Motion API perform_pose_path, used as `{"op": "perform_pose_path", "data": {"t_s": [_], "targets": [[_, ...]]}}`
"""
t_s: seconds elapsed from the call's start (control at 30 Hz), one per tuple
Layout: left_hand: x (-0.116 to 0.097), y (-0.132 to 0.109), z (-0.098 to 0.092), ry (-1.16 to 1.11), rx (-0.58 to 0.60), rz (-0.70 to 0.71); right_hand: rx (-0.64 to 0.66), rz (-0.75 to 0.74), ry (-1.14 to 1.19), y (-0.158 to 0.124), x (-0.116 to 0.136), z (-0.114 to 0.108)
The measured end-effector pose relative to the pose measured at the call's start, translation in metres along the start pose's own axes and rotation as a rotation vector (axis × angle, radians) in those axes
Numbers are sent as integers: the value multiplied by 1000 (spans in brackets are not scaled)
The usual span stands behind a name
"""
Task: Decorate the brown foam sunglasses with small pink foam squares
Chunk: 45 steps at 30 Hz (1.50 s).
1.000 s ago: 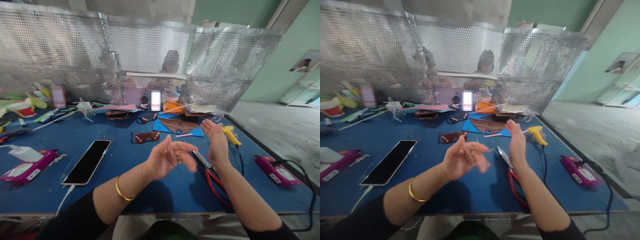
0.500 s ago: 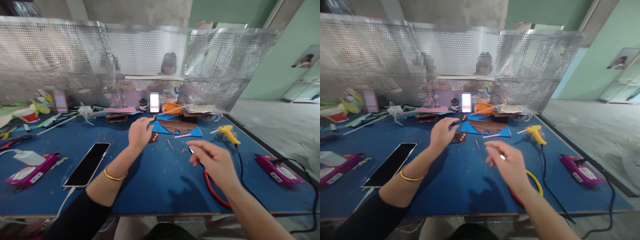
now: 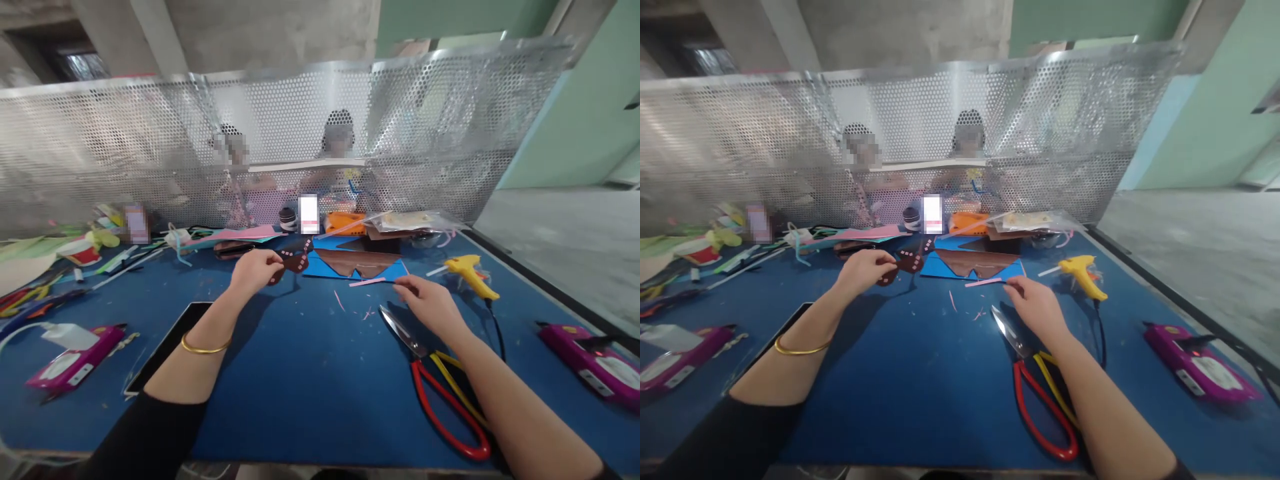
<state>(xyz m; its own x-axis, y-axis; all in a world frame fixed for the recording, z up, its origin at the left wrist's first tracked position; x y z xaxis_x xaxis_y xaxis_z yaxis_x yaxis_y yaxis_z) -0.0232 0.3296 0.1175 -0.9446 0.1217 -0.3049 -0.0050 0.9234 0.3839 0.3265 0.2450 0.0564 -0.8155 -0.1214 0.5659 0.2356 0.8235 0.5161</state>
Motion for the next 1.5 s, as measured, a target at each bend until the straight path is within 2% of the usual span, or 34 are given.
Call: {"op": "perform_pose_path", "data": {"t_s": [0.07, 0.13, 0.33, 0.47, 0.8, 0.97, 1.07, 1.17, 1.33, 1.4, 1.5], "targets": [[1, 18, -3, 53, -47, -36, 26, -58, -30, -3, 7, 5], [-1, 34, 3, 102, -52, -67, 60, -121, -47, -6, 14, 11], [-15, 66, 50, 168, 84, -91, 116, -228, -135, -11, 27, 17], [-20, 77, 69, 179, 133, -81, 149, -262, -187, -13, 32, 17], [-16, 90, 81, 191, 46, 50, 180, -290, -220, -14, 39, 18], [-17, 91, 68, 183, -86, 67, 138, -228, -232, -11, 33, 14], [-40, 79, 57, 132, -193, 155, 83, -164, -240, -7, 25, 8], [-82, 49, 62, 62, -224, 289, 48, -119, -237, -4, 20, 4], [-157, -14, 100, -7, -75, 558, 64, -106, -224, -4, 17, 7], [-175, -30, 110, 2, -44, 639, 77, -107, -223, -4, 16, 9], [-189, -41, 117, 43, -19, 726, 89, -107, -225, -3, 14, 11]]}}
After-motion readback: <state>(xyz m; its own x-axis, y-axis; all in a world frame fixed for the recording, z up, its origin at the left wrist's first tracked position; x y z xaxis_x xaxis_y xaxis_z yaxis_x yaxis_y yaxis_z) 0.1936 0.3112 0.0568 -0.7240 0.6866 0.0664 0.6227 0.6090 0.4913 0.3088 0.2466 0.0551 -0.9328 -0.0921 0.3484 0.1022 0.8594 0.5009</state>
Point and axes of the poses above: each hand's wrist, its own y-axis towards the middle knuckle, its own z-axis out of the palm, x = y × z, the point moved 9 cm from there along y, towards the middle knuckle, and after that the axes turned 14 degrees about -x, right-handed, at the moved point
